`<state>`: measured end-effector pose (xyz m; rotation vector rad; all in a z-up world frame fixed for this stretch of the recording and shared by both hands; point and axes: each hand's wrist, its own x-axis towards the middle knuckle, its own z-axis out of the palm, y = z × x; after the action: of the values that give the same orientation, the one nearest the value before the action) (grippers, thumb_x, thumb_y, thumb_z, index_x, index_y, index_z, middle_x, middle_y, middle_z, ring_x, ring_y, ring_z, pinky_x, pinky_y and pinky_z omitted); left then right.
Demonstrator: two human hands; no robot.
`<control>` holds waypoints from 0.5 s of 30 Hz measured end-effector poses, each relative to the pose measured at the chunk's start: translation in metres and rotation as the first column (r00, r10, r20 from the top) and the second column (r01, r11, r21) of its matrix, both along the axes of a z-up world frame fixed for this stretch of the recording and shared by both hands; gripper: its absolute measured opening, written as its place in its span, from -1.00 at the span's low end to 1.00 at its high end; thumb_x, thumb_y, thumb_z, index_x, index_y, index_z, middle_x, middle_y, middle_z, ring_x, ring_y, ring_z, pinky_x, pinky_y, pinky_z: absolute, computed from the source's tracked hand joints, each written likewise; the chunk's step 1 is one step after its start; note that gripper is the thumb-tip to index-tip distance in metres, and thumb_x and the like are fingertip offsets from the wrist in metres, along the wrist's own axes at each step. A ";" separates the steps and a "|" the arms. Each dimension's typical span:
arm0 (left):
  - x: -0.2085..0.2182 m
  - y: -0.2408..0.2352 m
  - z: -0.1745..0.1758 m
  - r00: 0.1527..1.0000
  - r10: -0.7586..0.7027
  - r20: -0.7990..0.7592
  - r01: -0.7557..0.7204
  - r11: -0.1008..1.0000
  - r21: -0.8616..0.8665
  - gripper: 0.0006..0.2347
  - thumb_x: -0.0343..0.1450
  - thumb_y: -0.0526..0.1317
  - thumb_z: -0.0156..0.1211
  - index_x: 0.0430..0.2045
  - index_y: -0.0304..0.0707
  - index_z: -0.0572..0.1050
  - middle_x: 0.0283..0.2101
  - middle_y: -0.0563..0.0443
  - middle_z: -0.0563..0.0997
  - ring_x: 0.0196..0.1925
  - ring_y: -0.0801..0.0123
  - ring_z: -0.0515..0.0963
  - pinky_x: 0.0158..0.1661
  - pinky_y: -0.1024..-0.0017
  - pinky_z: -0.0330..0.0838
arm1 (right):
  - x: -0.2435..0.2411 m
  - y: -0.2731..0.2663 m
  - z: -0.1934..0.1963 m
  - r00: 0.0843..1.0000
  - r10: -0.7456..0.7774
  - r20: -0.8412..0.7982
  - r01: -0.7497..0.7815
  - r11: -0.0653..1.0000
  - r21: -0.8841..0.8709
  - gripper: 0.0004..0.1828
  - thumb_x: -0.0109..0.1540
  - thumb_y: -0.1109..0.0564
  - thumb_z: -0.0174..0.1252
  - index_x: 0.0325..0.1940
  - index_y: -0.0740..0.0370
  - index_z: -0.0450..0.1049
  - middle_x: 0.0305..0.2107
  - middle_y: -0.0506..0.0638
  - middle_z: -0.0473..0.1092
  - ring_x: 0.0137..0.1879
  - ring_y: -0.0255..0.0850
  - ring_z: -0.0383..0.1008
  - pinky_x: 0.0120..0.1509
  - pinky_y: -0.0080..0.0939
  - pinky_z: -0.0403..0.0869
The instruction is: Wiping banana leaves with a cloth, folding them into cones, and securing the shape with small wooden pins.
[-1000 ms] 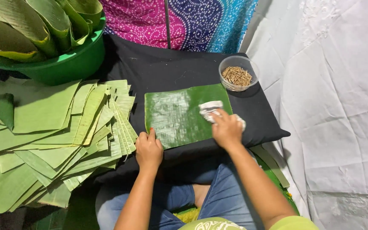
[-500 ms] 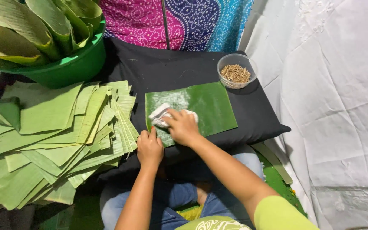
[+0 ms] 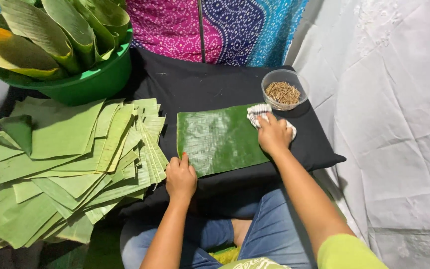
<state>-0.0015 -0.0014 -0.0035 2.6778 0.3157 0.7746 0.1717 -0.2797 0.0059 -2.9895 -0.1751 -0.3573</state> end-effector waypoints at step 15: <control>0.000 0.003 0.000 0.992 0.014 -0.122 -0.021 0.998 -0.054 -0.66 0.32 -0.31 0.11 -0.02 -0.34 0.59 -0.32 -0.10 0.42 -0.25 0.02 0.55 -0.38 0.15 0.57 | -0.025 -0.098 0.005 0.965 0.087 0.246 -0.135 0.974 0.182 -0.59 0.22 0.02 0.15 0.13 -0.39 0.58 0.13 -0.21 0.44 0.08 0.06 0.50 0.12 0.10 0.49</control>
<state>-0.0016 0.0019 -0.0036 2.6788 0.3854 0.5995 0.1471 -0.3778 0.0110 -2.7212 -0.3104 -0.6768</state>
